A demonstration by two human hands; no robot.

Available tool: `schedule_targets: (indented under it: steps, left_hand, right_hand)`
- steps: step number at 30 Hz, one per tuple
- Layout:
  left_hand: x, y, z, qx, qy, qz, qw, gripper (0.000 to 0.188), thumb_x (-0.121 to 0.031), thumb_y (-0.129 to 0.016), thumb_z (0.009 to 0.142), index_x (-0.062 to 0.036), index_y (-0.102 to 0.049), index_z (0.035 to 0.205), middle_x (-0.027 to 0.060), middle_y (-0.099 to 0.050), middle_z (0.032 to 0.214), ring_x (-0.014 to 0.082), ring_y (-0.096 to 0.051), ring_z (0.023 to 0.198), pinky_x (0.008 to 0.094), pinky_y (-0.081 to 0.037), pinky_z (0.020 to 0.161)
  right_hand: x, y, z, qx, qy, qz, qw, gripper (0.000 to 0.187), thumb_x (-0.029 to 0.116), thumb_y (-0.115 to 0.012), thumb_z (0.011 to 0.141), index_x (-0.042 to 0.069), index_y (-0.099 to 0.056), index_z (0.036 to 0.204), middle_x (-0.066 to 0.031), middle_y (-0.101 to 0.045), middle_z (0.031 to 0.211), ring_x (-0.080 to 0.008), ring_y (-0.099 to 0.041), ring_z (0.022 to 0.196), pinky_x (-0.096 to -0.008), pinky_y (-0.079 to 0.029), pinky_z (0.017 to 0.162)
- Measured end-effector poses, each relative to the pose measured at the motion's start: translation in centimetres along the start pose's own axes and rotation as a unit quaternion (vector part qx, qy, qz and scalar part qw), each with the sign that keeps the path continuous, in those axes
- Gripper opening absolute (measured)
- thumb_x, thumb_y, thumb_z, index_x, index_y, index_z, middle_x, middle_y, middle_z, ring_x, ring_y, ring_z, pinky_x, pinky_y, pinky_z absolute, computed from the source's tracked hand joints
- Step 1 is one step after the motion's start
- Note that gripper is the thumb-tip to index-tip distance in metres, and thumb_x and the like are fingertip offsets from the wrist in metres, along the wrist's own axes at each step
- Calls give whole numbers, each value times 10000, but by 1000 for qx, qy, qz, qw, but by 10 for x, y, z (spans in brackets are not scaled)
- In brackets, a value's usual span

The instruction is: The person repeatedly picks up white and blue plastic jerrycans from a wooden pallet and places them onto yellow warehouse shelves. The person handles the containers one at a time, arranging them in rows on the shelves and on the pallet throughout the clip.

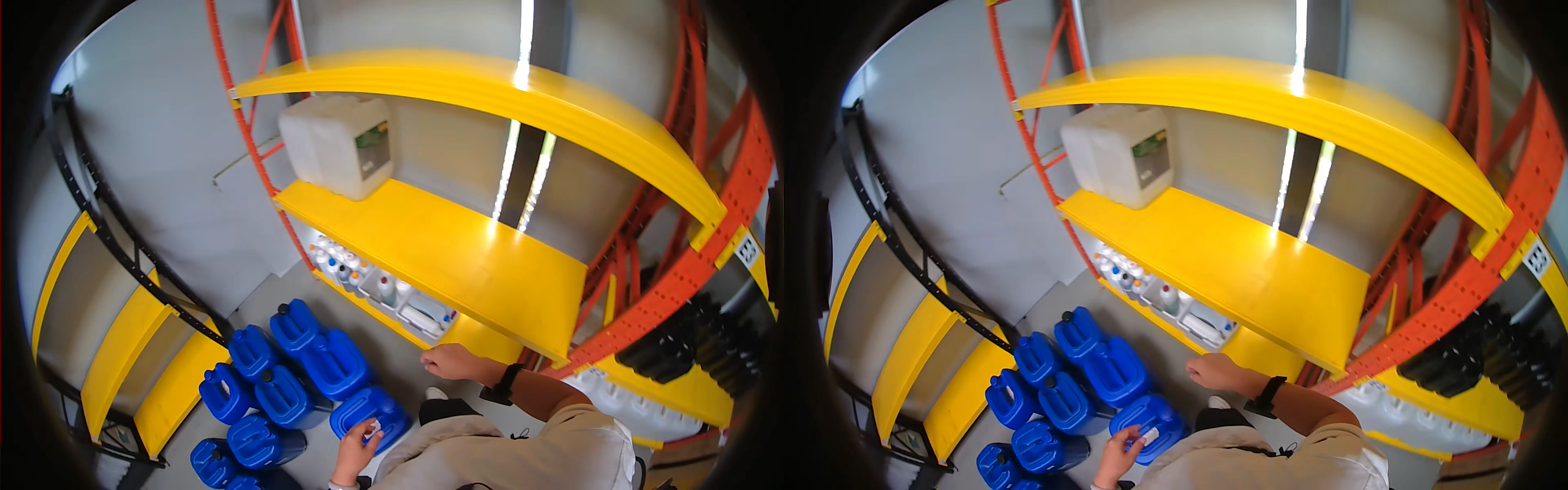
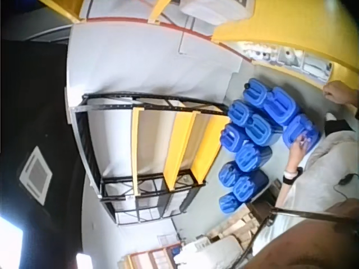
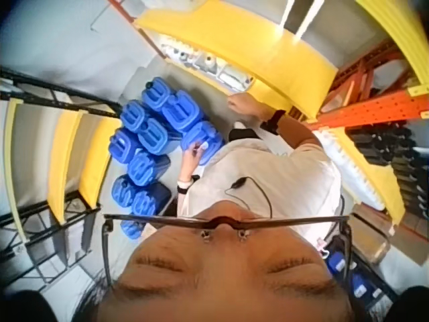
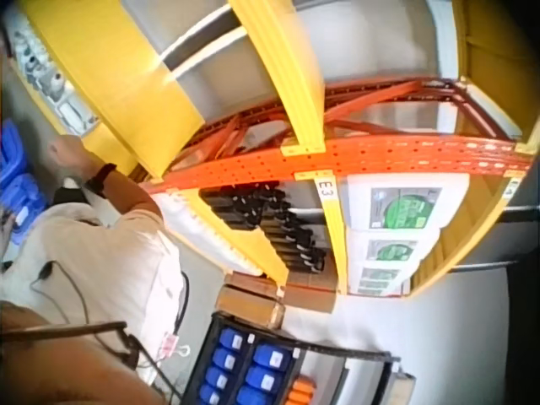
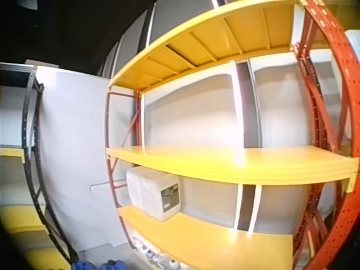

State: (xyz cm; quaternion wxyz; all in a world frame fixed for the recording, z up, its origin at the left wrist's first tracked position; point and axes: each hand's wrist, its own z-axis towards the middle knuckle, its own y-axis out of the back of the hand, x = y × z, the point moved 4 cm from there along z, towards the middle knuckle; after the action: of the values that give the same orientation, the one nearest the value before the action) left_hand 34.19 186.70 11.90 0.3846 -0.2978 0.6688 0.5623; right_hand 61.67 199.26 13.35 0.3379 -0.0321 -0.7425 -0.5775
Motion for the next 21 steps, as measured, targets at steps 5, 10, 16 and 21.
schedule_targets:
  steps: [5,10,16,21]
  left_hand:
    - [33,24,-6,-35,74,-20,996,333,-172,-642,830,-4,-589,1113,153,-667,903,222,-648,809,316,-505,703]
    - [65,34,5,-74,120,-2,990,317,-144,-614,845,10,-584,1120,166,-667,897,230,-655,775,318,-506,693]
    - [75,48,65,-129,186,-36,973,290,-152,-623,832,28,-601,1058,170,-667,878,252,-654,760,337,-506,670]
    - [44,79,139,-179,181,-51,966,305,-144,-630,833,26,-591,1084,163,-666,869,238,-646,758,325,-506,668]
  right_hand:
    - [21,25,89,12,87,-11,996,190,212,-523,801,98,-622,916,-132,-654,861,-325,-622,817,-426,-486,713]
    - [37,72,216,9,122,-15,992,193,221,-546,786,104,-630,914,-130,-655,839,-313,-626,816,-424,-489,704]
    - [41,176,394,-131,87,-86,984,215,197,-561,768,106,-654,939,-140,-662,883,-315,-626,843,-424,-491,735]
    - [30,278,527,-323,64,-164,930,182,134,-528,763,55,-636,886,-157,-641,884,-330,-605,870,-441,-492,741]
